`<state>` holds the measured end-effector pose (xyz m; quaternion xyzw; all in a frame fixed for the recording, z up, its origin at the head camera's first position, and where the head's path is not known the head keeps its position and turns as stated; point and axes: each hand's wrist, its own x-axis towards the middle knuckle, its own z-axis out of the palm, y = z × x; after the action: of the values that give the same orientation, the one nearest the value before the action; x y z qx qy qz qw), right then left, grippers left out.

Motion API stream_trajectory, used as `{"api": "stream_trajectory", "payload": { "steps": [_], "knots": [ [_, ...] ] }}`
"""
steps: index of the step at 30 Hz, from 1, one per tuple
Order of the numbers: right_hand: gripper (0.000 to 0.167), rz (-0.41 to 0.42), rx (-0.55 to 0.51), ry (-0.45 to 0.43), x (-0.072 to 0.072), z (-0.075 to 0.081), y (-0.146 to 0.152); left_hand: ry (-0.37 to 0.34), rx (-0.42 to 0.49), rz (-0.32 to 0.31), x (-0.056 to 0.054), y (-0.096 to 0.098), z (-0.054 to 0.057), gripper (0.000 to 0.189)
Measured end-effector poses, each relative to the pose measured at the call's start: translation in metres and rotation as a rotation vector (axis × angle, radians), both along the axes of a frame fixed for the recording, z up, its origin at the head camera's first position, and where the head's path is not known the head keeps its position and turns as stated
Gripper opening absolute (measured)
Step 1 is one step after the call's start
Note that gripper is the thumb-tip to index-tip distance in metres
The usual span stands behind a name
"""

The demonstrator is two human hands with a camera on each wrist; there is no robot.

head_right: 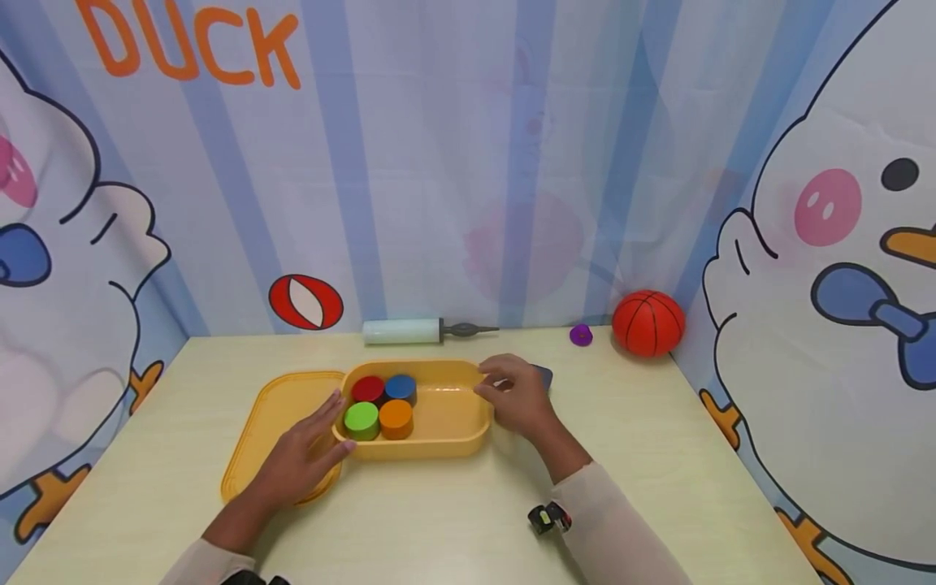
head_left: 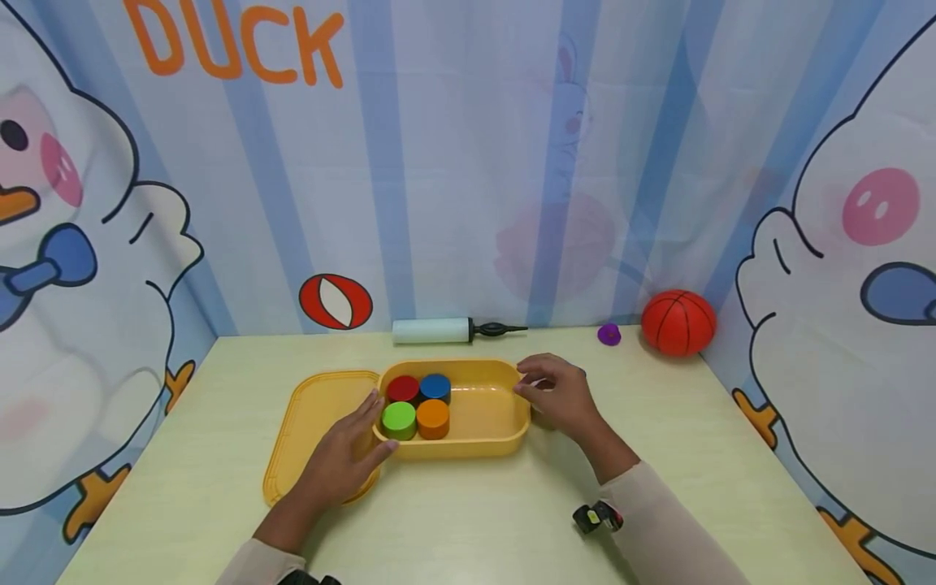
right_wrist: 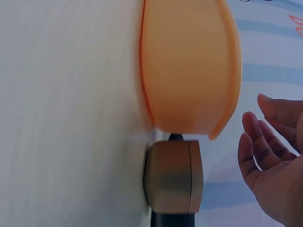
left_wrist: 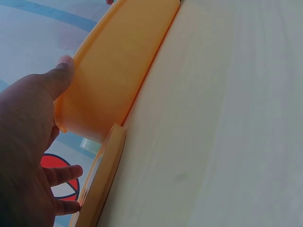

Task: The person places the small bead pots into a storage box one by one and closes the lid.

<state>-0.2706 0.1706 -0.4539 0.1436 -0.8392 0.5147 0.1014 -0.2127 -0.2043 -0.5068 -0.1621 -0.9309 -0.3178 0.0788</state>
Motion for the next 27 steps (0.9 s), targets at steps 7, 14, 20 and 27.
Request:
{"api": "stream_trajectory", "payload": {
  "steps": [7, 14, 20, 27],
  "knots": [
    [0.018, -0.012, -0.022, 0.095, -0.007, -0.014, 0.028, 0.011, 0.009, -0.004, 0.001, 0.000, 0.001, 0.078],
    [0.022, -0.026, -0.016, 0.188, -0.016, -0.027, 0.054, 0.007, 0.002, -0.002, 0.002, 0.000, 0.002, 0.077],
    [0.022, -0.091, -0.031, 0.144, -0.022, -0.035, 0.066, 0.020, 0.001, -0.008, 0.001, 0.001, 0.002, 0.076],
    [0.025, -0.142, -0.067, 0.109, -0.024, -0.048, 0.074, 0.018, -0.005, -0.008, 0.001, 0.001, 0.001, 0.076]
  ]
}}
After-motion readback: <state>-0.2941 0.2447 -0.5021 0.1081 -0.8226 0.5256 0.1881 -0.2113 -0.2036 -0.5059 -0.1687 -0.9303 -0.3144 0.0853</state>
